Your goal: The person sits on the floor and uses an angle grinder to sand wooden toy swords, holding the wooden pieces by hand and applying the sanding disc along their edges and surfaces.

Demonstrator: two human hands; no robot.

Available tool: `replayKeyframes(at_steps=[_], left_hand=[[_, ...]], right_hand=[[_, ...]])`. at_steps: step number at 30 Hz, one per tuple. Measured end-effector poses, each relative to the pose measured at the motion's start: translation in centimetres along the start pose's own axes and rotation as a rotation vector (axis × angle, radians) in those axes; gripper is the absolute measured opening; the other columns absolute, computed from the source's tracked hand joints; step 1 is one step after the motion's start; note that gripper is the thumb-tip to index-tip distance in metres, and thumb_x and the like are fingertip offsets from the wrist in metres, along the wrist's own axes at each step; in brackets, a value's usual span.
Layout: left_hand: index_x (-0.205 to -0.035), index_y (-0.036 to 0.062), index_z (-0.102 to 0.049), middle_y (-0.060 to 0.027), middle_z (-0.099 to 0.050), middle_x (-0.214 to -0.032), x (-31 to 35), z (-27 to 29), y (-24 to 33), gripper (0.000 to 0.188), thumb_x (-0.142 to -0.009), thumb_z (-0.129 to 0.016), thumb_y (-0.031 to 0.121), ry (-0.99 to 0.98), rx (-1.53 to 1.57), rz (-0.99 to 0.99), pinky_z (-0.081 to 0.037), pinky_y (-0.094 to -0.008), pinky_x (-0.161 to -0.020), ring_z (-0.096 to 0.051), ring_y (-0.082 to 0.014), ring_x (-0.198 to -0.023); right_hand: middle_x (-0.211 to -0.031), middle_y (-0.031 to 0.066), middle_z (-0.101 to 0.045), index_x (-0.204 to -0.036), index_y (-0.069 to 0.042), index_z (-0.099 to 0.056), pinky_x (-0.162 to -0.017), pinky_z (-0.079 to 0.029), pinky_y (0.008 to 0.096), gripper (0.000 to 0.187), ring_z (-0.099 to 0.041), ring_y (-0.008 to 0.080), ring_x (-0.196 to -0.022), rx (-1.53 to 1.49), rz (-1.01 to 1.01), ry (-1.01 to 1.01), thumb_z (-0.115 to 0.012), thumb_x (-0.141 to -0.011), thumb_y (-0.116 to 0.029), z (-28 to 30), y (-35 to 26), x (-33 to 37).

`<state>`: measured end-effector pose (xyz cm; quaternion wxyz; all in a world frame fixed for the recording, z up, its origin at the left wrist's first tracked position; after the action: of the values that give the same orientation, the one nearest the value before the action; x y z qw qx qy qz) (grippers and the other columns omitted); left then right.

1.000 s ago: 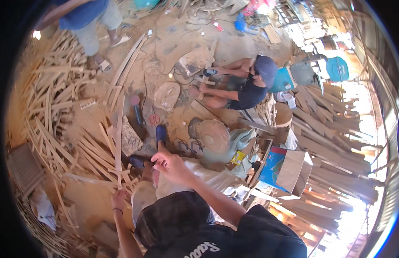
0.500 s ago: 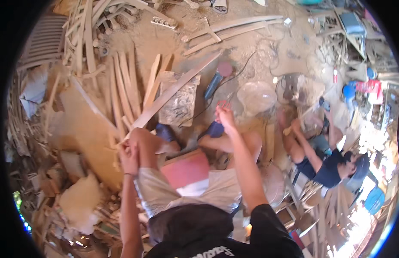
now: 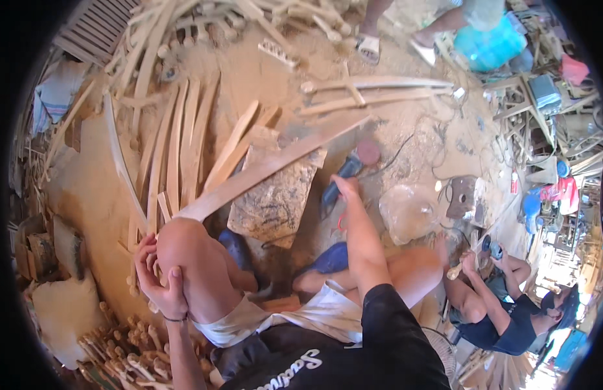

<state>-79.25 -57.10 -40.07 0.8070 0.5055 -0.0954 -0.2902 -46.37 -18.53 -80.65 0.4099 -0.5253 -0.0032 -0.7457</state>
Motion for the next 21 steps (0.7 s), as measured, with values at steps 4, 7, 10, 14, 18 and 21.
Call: replayKeyframes(at_steps=[4,7,10,14,18,21], left_hand=[[-0.138,-0.0015,-0.062,-0.0231,-0.062,-0.155,3.3,-0.4,0.0,0.051,-0.104,-0.082,0.032,0.076,0.106,-0.071,-0.047,-0.048,-0.118,-0.061,-0.0337,-0.139],[-0.138,-0.002,-0.061,-0.023,-0.064,-0.15,5.1,2.6,-0.1,0.041,-0.107,-0.077,0.018,0.163,-0.04,-0.209,-0.047,-0.0463,-0.116,-0.063,-0.0334,-0.134],[-0.139,-0.0011,-0.06,-0.0223,-0.064,-0.146,6.4,6.3,-0.8,0.037,-0.108,-0.075,0.014,0.244,-0.154,-0.311,-0.048,-0.0449,-0.114,-0.063,-0.0329,-0.133],[-0.131,-0.002,-0.064,-0.0222,-0.065,-0.139,7.9,6.9,0.1,0.033,-0.104,-0.075,0.013,0.369,-0.025,-0.314,-0.047,-0.0466,-0.112,-0.064,-0.0362,-0.127],[-0.126,0.0009,-0.066,-0.0224,-0.066,-0.137,10.1,2.1,5.4,0.031,-0.097,-0.077,0.009,0.347,-0.096,-0.458,-0.05,-0.0463,-0.111,-0.064,-0.0401,-0.129],[-0.125,0.0031,-0.068,-0.0218,-0.069,-0.13,12.8,2.0,9.9,0.04,-0.089,-0.081,0.01,0.054,-0.261,-0.605,-0.052,-0.047,-0.109,-0.068,-0.0403,-0.125]], right_hand=[[-0.085,0.0093,-0.076,-0.095,-0.01,-0.075,-0.071,-0.064,0.0439,0.034,-0.076,0.0274,-0.074,-0.48,0.008,-0.489,-0.083,-0.08,-0.039,13.0,-1.1,1.6],[-0.078,0.0094,-0.074,-0.086,-0.009,-0.072,-0.058,-0.058,0.043,0.028,-0.07,0.0263,-0.062,-0.435,-0.039,-0.494,-0.081,-0.078,-0.034,10.2,0.6,8.9],[-0.081,0.0132,-0.075,-0.082,-0.005,-0.076,-0.059,-0.056,0.0419,0.023,-0.07,0.0264,-0.062,-0.19,0.121,-0.415,-0.084,-0.073,-0.024,8.0,-0.9,16.3],[-0.072,0.0111,-0.075,-0.075,-0.001,-0.078,-0.062,-0.057,0.04,0.016,-0.074,0.0229,-0.065,-0.113,0.424,-0.196,-0.087,-0.068,-0.013,7.7,-0.9,21.6],[-0.072,0.0097,-0.075,-0.081,-0.001,-0.077,-0.06,-0.059,0.0376,0.016,-0.073,0.0215,-0.062,-0.455,0.48,0.009,-0.086,-0.078,-0.014,10.7,4.6,20.6],[-0.081,0.0116,-0.078,-0.094,0.001,-0.078,-0.061,-0.061,0.0399,0.025,-0.075,0.0222,-0.066,-0.566,0.513,0.205,-0.089,-0.082,-0.018,9.2,4.9,27.3]])
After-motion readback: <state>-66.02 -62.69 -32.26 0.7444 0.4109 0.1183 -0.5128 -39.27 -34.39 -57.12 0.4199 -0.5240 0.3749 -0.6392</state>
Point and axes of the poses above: each hand's wrist, its own x-axis away from the middle knuckle, its own z-axis out of the back of the hand, y = z × x, the point moved 3 cm from there along -x, towards the middle knuckle
